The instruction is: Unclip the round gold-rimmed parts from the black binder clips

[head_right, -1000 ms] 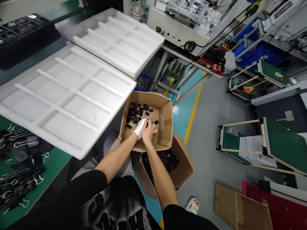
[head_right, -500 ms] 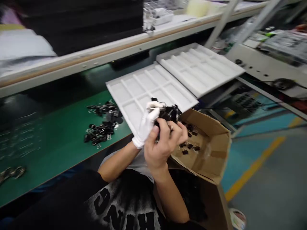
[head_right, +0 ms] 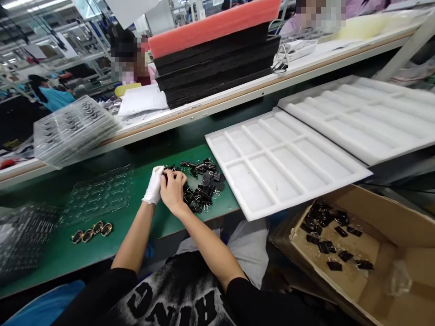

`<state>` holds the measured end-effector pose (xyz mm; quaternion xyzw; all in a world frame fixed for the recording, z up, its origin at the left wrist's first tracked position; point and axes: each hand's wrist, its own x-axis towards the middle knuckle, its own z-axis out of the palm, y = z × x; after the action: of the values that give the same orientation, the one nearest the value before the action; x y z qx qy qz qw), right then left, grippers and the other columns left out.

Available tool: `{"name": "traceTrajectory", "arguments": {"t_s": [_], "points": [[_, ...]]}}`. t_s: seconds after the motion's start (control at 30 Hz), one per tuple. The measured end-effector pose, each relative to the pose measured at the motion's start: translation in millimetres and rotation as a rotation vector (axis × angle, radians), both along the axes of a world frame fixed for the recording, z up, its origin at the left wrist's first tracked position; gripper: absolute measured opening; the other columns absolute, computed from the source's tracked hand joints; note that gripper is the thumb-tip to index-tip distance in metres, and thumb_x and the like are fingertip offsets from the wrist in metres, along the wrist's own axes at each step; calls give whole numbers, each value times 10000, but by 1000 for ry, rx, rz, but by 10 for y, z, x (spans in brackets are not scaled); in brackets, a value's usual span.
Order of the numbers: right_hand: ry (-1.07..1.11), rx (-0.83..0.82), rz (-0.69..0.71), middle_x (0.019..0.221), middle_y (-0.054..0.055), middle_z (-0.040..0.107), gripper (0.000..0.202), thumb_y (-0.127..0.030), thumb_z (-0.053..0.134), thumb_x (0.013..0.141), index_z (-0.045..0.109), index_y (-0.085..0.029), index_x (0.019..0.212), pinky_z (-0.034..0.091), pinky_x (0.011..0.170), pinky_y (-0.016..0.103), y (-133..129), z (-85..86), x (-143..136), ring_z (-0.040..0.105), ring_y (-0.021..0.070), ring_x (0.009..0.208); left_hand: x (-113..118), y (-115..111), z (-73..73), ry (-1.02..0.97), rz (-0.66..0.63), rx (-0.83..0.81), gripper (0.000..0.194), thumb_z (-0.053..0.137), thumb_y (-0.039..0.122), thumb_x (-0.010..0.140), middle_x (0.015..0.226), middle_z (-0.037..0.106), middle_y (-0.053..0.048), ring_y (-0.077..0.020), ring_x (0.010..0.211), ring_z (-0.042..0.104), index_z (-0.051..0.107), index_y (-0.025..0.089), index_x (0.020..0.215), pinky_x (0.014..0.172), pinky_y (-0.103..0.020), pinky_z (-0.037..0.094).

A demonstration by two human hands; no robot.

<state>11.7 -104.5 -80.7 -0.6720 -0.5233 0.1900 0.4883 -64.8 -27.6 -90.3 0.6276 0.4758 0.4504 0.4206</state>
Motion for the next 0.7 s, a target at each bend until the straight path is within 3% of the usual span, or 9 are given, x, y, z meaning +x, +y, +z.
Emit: {"name": "traceTrajectory", "arguments": {"t_s": [0.17, 0.27, 0.37, 0.47, 0.53, 0.63, 0.7], "points": [[-61, -80, 28, 1394, 214, 461, 274, -272, 559, 1002, 619, -160, 1245, 482, 1075, 549, -33, -92, 61, 428, 356, 1355, -343, 156, -222, 190, -126, 90, 321, 594, 488, 942, 1221, 661, -81, -234, 1195, 624, 652, 217, 1102, 1131, -411, 498], [-150, -129, 59, 1505, 250, 387, 321, -254, 527, 1009, 571, -142, 1307, 545, 1003, 600, -93, -44, 76, 315, 414, 1474, -462, 189, -323, 264, -130, 175, 363, 576, 467, 964, 1422, 612, -88, -250, 1442, 488, 674, 237, 1229, 1306, -441, 317], [-319, -134, 71, 1528, 254, 388, 411, -213, 458, 1030, 487, -145, 1434, 579, 973, 614, -115, 39, 83, 280, 431, 1506, -503, 208, -402, 326, -124, 277, 413, 510, 468, 1013, 1504, 587, -86, -233, 1488, 465, 659, 236, 1321, 1330, -423, 288], [-483, -119, 62, 1472, 237, 473, 516, -104, 445, 990, 435, -172, 1502, 620, 892, 538, -89, 122, 102, 379, 399, 1435, -497, 220, -434, 373, -121, 346, 462, 434, 498, 1048, 1475, 627, -92, -234, 1429, 543, 657, 224, 1346, 1296, -428, 365], [-577, -118, 54, 1396, 220, 547, 564, -46, 455, 952, 447, -171, 1502, 615, 854, 520, -94, 170, 151, 495, 370, 1304, -495, 209, -426, 413, -152, 385, 477, 425, 503, 1050, 1500, 616, -85, -237, 1462, 521, 649, 228, 1369, 1308, -429, 354], [-661, -22, 72, 1343, 172, 613, 491, -112, 475, 991, 502, -189, 1475, 565, 926, 525, -266, 191, 381, 588, 324, 1183, -529, 167, -394, 476, -231, 431, 508, 434, 476, 1051, 1568, 566, -67, -238, 1497, 496, 578, 247, 1481, 1319, -433, 344], [-644, 113, 27, 1377, 127, 626, 417, -196, 452, 1041, 547, -228, 1446, 523, 1020, 487, -556, 117, 690, 600, 276, 1219, -567, 155, -367, 506, -225, 440, 547, 452, 456, 1049, 1609, 526, -54, -244, 1512, 481, 505, 266, 1559, 1324, -445, 341]]}}
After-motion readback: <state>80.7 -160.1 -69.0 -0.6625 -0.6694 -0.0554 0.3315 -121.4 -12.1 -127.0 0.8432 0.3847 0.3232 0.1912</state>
